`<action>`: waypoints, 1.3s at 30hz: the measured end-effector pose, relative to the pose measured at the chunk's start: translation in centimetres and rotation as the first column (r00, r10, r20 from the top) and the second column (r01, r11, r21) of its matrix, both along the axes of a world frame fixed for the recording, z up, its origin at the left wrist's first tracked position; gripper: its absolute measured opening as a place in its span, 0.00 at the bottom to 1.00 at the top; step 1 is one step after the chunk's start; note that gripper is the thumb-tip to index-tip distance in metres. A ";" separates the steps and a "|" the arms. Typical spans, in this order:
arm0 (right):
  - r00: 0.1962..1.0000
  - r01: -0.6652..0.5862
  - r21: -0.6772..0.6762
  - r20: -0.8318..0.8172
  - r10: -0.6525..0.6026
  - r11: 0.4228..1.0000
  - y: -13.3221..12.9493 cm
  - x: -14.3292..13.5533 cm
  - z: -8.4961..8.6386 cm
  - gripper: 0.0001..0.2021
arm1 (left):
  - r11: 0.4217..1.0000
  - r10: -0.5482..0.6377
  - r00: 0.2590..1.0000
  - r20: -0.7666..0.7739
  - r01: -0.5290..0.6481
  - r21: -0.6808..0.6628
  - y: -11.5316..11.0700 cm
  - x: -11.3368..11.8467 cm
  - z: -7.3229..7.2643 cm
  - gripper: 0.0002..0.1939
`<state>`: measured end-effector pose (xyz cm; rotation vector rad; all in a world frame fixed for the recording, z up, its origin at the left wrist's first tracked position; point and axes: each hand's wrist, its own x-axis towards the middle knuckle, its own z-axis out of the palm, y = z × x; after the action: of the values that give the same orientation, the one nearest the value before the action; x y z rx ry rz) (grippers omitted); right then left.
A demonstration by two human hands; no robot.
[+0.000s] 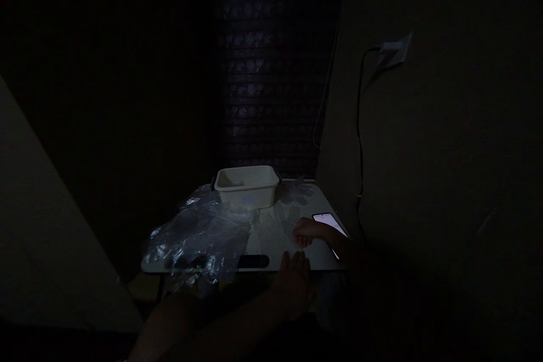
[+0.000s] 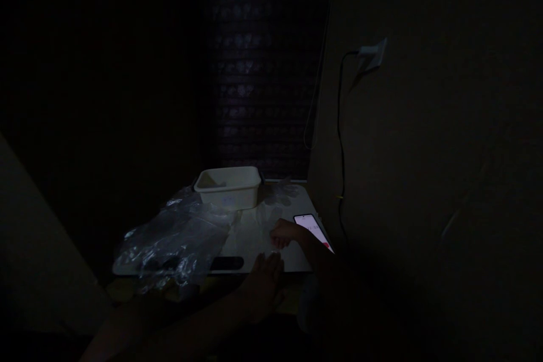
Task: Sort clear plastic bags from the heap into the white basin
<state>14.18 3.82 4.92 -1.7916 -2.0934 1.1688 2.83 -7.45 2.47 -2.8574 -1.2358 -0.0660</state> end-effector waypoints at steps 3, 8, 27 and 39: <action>0.991 -0.131 0.021 -0.011 0.131 0.991 0.4 -0.1 -0.2 0.08 | 1.000 -0.003 1.000 -0.010 0.003 -0.009 0.0 0.1 0.1 0.27; 0.987 -0.093 0.236 0.150 0.059 0.967 1.6 0.0 -0.1 0.08 | 1.000 -0.006 1.000 0.004 0.006 -0.021 -0.3 0.1 0.4 0.26; 0.989 0.095 0.088 -0.120 -0.084 0.992 2.5 -1.2 -1.4 0.06 | 0.997 -0.056 0.998 0.043 0.053 0.057 -0.2 0.0 0.6 0.23; 0.994 0.095 0.342 -0.079 -0.072 0.935 3.6 -1.1 -1.9 0.09 | 0.990 -0.091 0.995 0.028 0.087 0.110 -0.5 -0.1 0.4 0.21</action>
<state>13.10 7.47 3.06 -1.6367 -2.0120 0.7671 2.78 -7.96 2.92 -2.8265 -1.0739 -0.1782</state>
